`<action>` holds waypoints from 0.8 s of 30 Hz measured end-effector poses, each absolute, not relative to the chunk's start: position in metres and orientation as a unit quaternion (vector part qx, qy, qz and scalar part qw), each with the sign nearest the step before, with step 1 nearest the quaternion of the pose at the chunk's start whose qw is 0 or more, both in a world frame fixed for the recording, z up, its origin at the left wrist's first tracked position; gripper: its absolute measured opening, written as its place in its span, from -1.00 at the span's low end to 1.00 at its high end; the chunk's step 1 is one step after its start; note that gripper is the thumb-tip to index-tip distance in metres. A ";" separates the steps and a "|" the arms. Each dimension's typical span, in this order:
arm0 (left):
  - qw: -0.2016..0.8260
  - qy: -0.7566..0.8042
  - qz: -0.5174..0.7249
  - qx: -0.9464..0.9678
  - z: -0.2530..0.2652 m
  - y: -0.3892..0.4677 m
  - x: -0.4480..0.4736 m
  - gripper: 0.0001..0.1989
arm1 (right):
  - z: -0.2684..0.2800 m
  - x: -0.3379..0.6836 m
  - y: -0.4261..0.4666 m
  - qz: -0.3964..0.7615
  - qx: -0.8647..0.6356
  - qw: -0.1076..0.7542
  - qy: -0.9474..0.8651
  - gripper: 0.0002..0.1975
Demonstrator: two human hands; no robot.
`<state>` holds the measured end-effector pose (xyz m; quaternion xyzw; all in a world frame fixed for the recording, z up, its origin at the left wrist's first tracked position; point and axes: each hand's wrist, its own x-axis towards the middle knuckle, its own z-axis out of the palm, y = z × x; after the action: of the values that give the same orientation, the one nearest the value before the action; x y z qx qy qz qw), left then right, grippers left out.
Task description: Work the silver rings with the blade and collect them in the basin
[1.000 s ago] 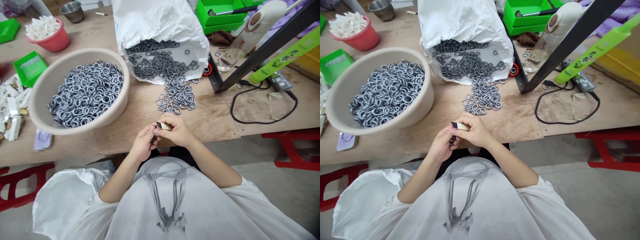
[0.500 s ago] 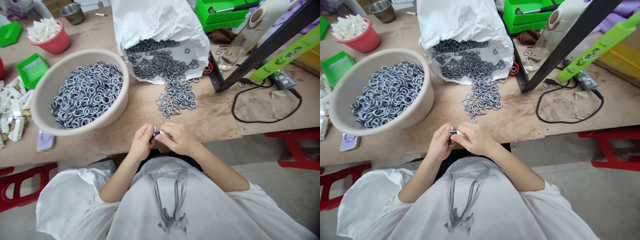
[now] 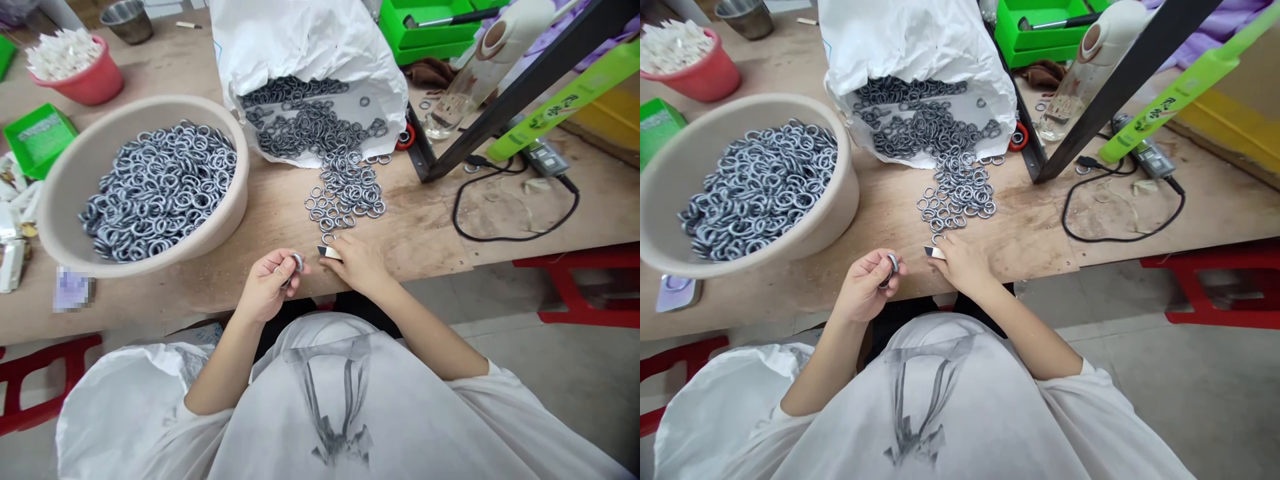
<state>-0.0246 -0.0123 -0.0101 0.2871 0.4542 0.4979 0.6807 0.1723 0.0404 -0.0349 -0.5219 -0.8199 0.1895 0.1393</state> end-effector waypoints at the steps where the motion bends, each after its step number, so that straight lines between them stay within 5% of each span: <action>1: 0.680 0.460 0.498 0.278 -0.011 -0.010 -0.026 -0.66 | -0.036 0.172 0.040 0.200 -0.524 0.143 -0.815 -0.82; 10: 0.643 0.471 0.532 0.285 -0.022 -0.010 0.005 -0.55 | -0.014 0.145 0.026 0.639 -0.411 0.387 -0.522 -0.57; 15: 0.621 0.467 0.550 0.306 -0.021 -0.012 0.013 -0.53 | -0.016 0.140 0.020 0.579 -0.426 0.413 -0.559 -0.57; 24: 0.661 0.443 0.538 0.278 -0.011 -0.012 0.006 -0.51 | -0.003 0.160 0.019 0.326 -0.348 0.322 -0.818 -0.57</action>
<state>0.0060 -0.0119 -0.0107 0.2780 0.4430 0.5378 0.6612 0.1604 0.0185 -0.0033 -0.3476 -0.8179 0.3260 0.3224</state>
